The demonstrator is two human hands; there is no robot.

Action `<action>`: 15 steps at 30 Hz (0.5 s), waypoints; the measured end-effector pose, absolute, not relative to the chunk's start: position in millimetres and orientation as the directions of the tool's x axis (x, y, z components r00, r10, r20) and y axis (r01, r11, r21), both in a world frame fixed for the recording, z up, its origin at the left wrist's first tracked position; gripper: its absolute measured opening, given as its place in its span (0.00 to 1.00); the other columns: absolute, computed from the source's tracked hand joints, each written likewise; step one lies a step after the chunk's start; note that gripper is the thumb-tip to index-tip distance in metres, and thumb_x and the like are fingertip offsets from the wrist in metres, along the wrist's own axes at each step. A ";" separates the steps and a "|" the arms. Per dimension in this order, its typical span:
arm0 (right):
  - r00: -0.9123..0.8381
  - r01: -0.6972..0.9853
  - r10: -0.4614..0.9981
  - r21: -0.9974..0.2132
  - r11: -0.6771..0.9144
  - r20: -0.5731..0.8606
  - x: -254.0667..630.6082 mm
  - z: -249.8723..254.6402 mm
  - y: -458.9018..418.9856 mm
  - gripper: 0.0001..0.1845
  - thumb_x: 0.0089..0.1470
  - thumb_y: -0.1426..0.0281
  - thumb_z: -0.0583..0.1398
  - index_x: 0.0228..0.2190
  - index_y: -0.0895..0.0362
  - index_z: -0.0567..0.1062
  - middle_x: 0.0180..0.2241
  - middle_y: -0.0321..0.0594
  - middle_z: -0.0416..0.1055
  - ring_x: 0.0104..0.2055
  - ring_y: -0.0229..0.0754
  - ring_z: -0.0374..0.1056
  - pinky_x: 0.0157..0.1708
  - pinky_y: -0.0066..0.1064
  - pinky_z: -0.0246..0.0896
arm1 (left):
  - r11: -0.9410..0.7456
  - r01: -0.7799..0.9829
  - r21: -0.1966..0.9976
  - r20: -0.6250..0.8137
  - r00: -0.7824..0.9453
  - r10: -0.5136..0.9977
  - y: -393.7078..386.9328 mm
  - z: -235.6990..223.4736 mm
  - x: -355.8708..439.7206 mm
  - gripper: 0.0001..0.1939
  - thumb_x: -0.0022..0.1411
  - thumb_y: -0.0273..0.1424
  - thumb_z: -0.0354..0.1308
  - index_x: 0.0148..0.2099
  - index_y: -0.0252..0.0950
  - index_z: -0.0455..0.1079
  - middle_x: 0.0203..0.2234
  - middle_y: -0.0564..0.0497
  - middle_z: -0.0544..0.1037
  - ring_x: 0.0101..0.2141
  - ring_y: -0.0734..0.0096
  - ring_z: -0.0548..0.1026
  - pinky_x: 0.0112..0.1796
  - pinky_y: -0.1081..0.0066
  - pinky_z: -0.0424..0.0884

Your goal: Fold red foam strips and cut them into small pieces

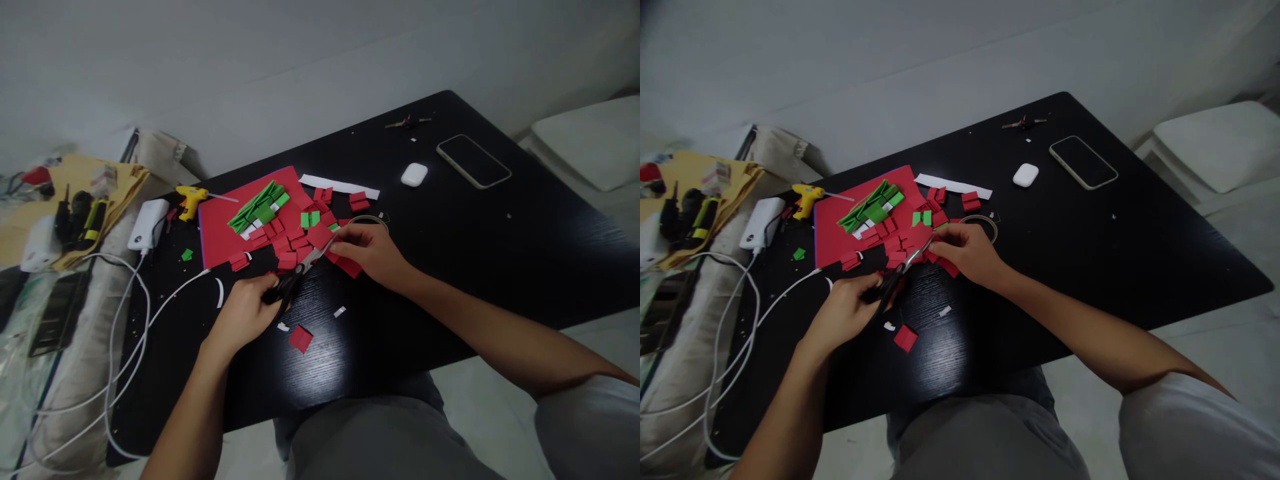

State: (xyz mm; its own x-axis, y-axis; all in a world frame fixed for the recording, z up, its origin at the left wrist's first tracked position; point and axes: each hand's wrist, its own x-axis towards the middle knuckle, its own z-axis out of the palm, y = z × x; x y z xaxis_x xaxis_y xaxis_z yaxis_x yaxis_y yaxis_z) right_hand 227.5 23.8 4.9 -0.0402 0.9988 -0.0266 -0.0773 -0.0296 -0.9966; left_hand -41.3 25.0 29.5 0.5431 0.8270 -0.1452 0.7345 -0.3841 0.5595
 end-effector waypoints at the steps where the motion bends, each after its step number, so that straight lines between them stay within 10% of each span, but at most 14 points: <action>1: -0.039 -0.080 0.999 -0.996 -0.030 -0.027 227.6 4.7 23.7 0.04 0.51 0.67 0.69 0.31 0.53 0.84 0.32 0.37 0.81 0.33 0.40 0.75 0.37 0.33 0.72 | -0.382 0.736 0.559 -0.147 0.541 0.828 24.9 29.5 -41.3 0.12 0.64 0.36 0.58 0.30 0.35 0.70 0.22 0.53 0.71 0.23 0.72 0.67 0.28 0.70 0.59; 15: -0.049 -0.096 0.998 -0.995 -0.037 -0.032 226.8 3.5 23.5 0.05 0.50 0.66 0.70 0.31 0.54 0.84 0.31 0.36 0.80 0.33 0.40 0.74 0.37 0.35 0.69 | -0.366 0.732 0.575 -0.156 0.537 0.829 25.6 29.8 -40.7 0.11 0.64 0.35 0.57 0.32 0.34 0.74 0.23 0.53 0.74 0.24 0.72 0.69 0.28 0.71 0.60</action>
